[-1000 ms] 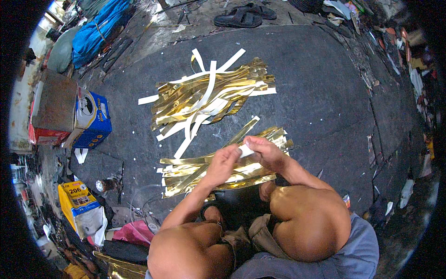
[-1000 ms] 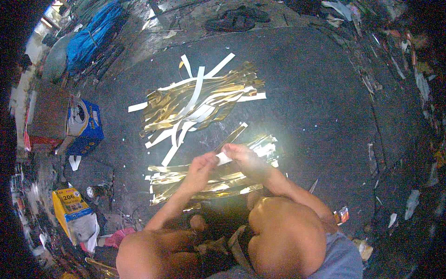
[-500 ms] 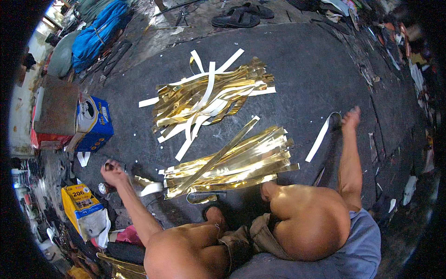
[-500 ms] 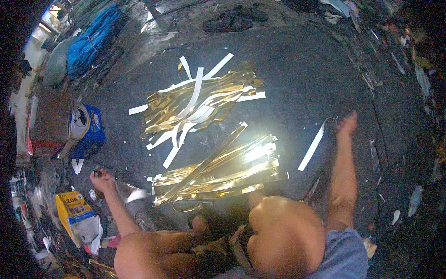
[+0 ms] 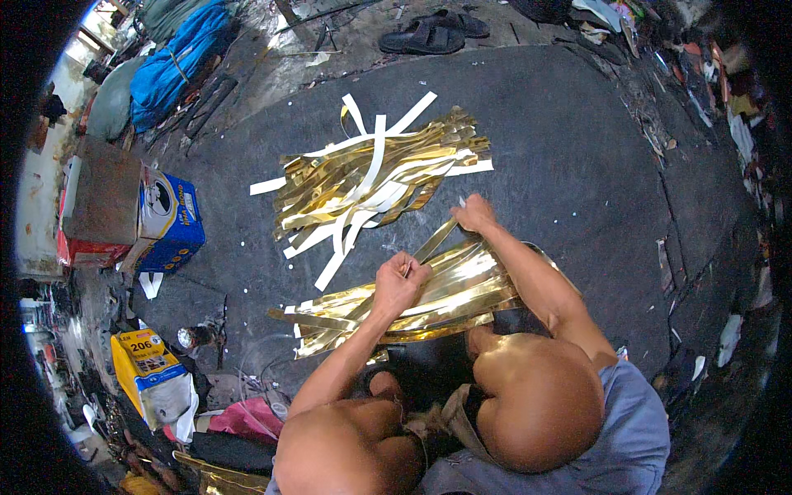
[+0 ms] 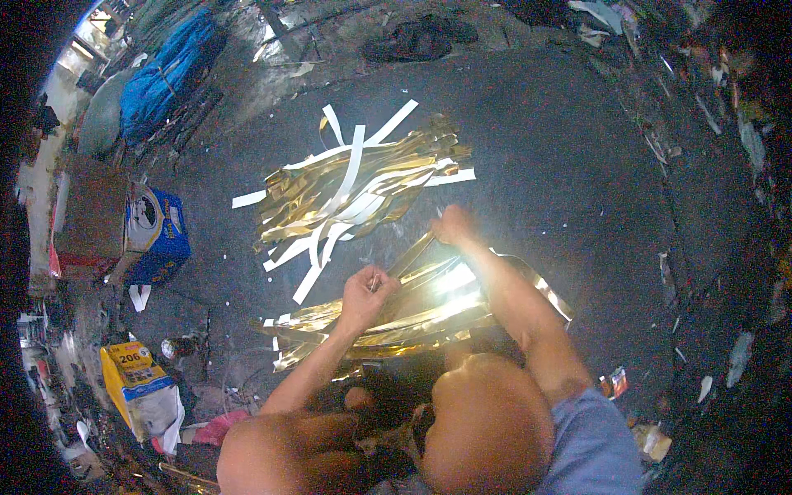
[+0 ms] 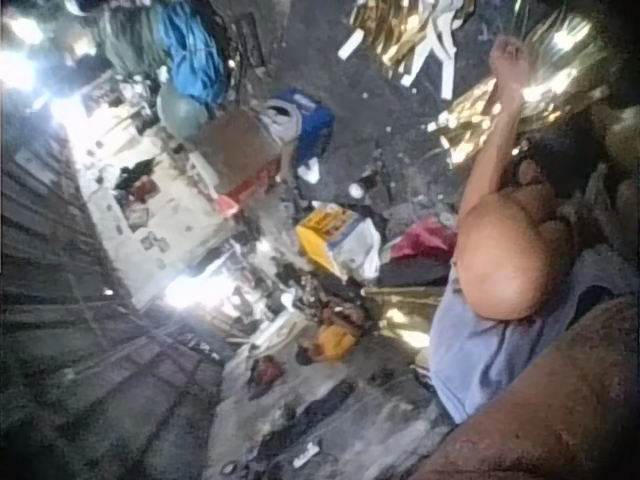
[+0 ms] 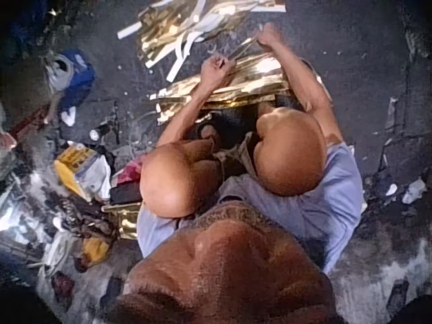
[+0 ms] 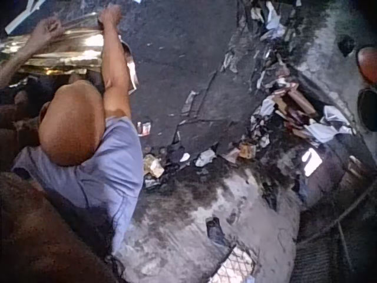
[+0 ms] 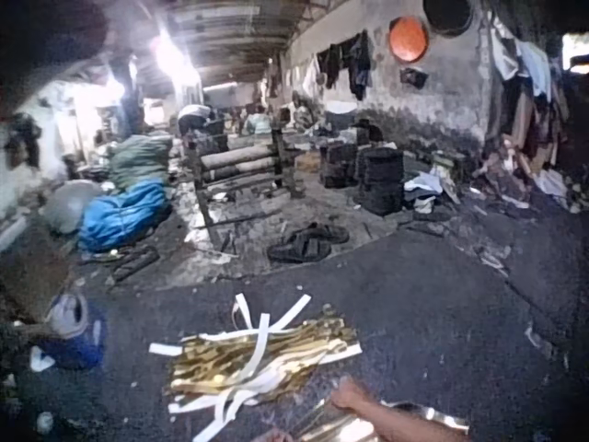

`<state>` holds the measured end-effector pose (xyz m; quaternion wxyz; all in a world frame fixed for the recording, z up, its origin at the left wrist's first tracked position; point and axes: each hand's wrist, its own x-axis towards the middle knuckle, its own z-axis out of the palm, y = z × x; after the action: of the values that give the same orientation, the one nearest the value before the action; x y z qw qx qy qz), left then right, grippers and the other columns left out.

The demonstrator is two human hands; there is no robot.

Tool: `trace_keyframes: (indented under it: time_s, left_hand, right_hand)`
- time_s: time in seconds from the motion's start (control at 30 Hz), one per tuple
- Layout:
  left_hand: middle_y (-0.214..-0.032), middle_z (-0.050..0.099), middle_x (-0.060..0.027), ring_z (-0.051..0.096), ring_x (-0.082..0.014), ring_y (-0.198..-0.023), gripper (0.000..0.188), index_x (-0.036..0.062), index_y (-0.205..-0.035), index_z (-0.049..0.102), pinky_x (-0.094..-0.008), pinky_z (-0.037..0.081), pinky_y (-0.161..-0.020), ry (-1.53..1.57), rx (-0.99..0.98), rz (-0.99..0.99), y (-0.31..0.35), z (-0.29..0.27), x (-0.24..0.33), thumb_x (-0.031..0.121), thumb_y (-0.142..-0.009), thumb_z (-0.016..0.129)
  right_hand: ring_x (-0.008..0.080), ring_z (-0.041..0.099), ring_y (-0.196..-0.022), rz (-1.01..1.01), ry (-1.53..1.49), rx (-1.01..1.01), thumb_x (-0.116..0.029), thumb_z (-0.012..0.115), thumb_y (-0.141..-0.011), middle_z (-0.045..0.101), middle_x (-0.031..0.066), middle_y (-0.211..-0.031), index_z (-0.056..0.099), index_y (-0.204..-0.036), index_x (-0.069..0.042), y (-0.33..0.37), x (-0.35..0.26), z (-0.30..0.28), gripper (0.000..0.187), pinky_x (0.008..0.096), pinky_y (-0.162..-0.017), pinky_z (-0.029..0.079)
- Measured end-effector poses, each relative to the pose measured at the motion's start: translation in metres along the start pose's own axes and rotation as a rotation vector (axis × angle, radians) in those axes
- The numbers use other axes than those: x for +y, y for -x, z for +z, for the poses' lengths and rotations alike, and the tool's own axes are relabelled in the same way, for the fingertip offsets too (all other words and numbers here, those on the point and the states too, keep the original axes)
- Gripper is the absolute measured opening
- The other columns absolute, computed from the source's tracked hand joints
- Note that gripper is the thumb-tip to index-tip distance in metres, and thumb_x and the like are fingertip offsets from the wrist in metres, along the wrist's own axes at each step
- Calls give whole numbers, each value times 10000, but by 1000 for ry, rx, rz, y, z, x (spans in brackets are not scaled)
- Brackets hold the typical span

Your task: The person sits on the floor and repeatedly peels white backing strips from gold foil sheets. The peeled strips are placed in a pile on the floor, and the process continues throughout the clip.

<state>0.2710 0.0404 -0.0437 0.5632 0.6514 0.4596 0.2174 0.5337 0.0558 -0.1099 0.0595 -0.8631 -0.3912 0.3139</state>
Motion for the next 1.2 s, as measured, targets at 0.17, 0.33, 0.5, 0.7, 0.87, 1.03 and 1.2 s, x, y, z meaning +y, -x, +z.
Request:
trace_keyframes:
  time_s: [0.17,0.33,0.5,0.7,0.87,1.03,1.2]
  left_hand:
    - [-564,499,10,412,-75,-540,390,36,-649,554,-294,341,-491,95,-51,-136,-10,0,22,321,-893,660]
    - [-603,527,36,443,-56,-542,319,54,-773,615,-251,327,-485,253,-74,-142,1,-9,57,327,-936,602]
    - [-690,569,21,482,-60,-567,266,80,-858,612,-241,373,-500,314,15,-165,16,-25,44,322,-954,560]
    - [-742,573,-30,498,-82,-523,166,36,-949,599,-217,394,-418,1136,402,-282,-13,-205,-53,153,-880,505]
    - [-661,468,-56,368,-95,-475,264,8,-1008,563,-247,293,-385,982,1389,-233,16,-346,-110,197,-923,400]
    - [-689,516,-31,466,-135,-535,268,57,-941,567,-291,370,-449,201,1151,-93,3,-285,-46,322,-935,534]
    - [-848,570,-4,525,-131,-768,272,81,-948,571,-279,451,-727,55,609,140,-22,-110,-14,112,-774,779]
  right_hand:
    - [191,565,-626,-208,-541,-152,-375,636,-900,618,67,-730,670,-840,-41,59,-23,-14,341,368,-587,439]
    - [36,302,-449,-52,-1322,-608,-287,609,-950,352,-103,-570,547,-814,-154,158,-77,-36,200,219,-424,213]
    - [59,368,-465,2,-1701,-741,-313,567,-971,413,-58,-618,530,-864,-116,144,-41,-30,228,226,-422,291]
    - [345,598,-997,252,-2291,210,-153,364,-944,590,207,-1076,526,-1085,26,33,158,-86,280,529,-873,505]
    - [446,559,-1024,538,-1847,1106,-150,323,-919,531,285,-1066,481,-1170,140,36,332,-175,415,616,-903,483]
    - [250,576,-631,118,-376,767,-535,574,-891,613,101,-655,647,-730,-43,69,187,-178,523,412,-620,476]
    - [312,690,-762,23,-121,-111,-591,634,-808,696,209,-777,702,-725,13,75,47,-73,614,456,-742,520]
